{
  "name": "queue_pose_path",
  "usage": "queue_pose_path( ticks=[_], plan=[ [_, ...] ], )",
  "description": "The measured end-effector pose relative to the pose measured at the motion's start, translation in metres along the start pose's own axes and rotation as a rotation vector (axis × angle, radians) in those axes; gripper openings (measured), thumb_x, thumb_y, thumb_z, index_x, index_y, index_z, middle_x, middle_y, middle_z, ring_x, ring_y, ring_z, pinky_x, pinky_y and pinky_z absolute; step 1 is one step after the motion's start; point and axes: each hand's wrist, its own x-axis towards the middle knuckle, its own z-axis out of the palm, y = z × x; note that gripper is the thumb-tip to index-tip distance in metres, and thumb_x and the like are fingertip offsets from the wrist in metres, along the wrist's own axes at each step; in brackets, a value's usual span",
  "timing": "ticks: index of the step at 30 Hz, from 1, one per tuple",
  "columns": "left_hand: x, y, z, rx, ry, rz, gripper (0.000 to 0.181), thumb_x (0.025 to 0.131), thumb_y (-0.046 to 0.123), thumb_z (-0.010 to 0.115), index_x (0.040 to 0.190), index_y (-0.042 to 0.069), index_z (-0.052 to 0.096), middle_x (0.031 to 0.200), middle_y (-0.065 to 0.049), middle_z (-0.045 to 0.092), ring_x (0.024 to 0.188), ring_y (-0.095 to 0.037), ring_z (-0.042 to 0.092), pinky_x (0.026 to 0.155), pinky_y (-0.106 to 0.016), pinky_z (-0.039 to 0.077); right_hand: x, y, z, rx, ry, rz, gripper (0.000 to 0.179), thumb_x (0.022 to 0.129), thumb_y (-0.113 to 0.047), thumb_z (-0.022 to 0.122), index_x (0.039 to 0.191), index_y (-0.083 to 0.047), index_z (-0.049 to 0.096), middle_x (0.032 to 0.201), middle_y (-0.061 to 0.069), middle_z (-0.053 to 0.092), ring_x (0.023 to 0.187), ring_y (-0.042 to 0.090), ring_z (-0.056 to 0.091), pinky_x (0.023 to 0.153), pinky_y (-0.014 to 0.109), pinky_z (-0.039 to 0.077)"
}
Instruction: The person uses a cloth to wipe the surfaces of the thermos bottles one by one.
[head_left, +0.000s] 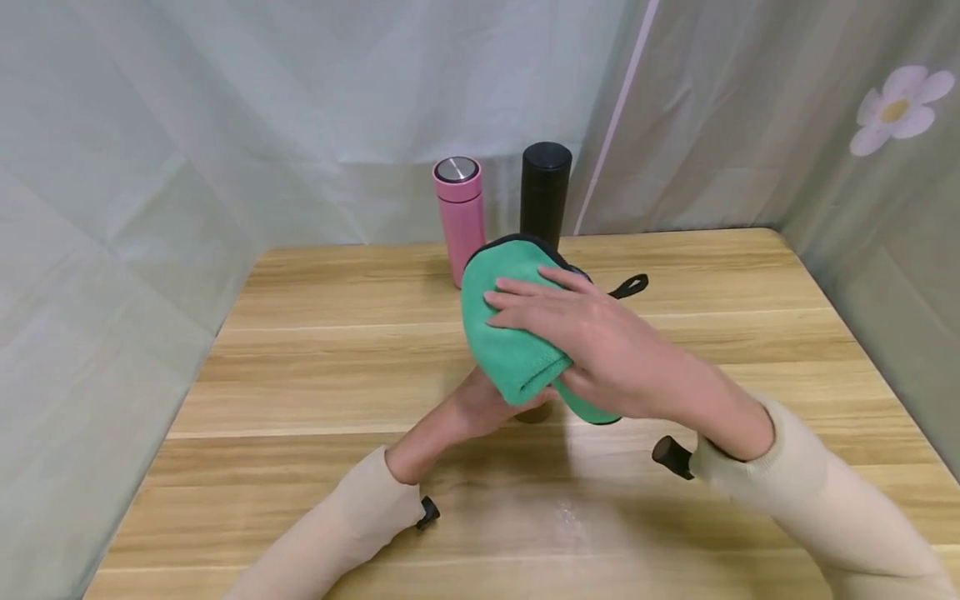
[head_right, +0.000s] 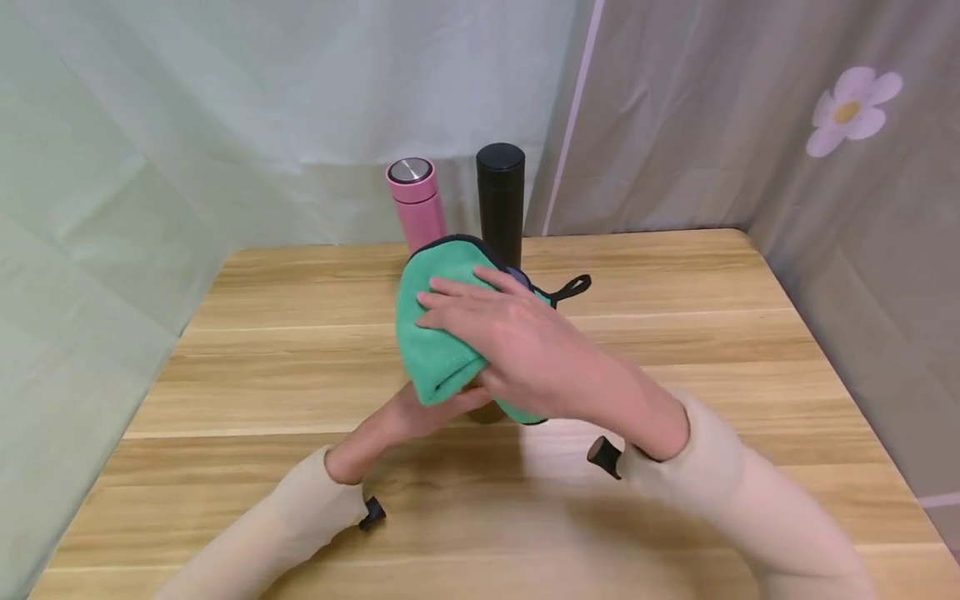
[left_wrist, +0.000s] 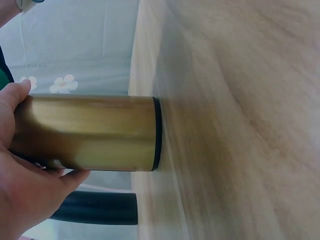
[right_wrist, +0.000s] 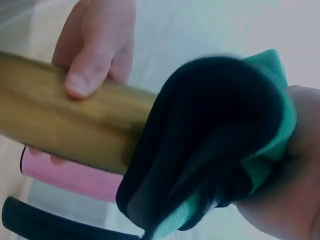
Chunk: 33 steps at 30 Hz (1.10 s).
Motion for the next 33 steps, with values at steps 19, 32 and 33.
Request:
queue_pose_path(
  ticks=[19,32,33],
  plan=[
    [-0.002,0.004,0.001,0.311,0.153,-0.112,0.089,0.091,0.026,0.082,0.154,0.008,0.022,0.138,-0.008,0.049,0.127,-0.023,0.053,0.111,-0.045,0.042,-0.032,0.038,-0.011,0.238,0.065,0.208,0.052,0.101,0.011,0.048,0.147,-0.010,0.058,0.155,0.002,0.050,0.140,0.024,0.050,0.109,0.033,0.045],
    [0.001,0.002,0.004,0.285,0.168,-0.060,0.087,0.089,0.018,0.084,0.153,0.008,0.025,0.144,-0.009,0.047,0.133,-0.023,0.049,0.116,-0.045,0.037,-0.075,0.022,0.001,0.203,0.208,0.247,0.084,0.075,0.029,0.041,0.149,-0.008,0.055,0.153,0.006,0.052,0.135,0.020,0.054,0.107,0.019,0.043],
    [0.001,0.002,0.004,0.284,0.167,-0.061,0.087,0.089,0.017,0.084,0.153,0.008,0.025,0.144,-0.009,0.048,0.133,-0.023,0.049,0.116,-0.045,0.037,-0.077,0.020,0.001,0.192,0.214,0.252,0.087,0.072,0.030,0.040,0.149,-0.009,0.054,0.153,0.006,0.052,0.135,0.020,0.055,0.106,0.018,0.043]
  ],
)
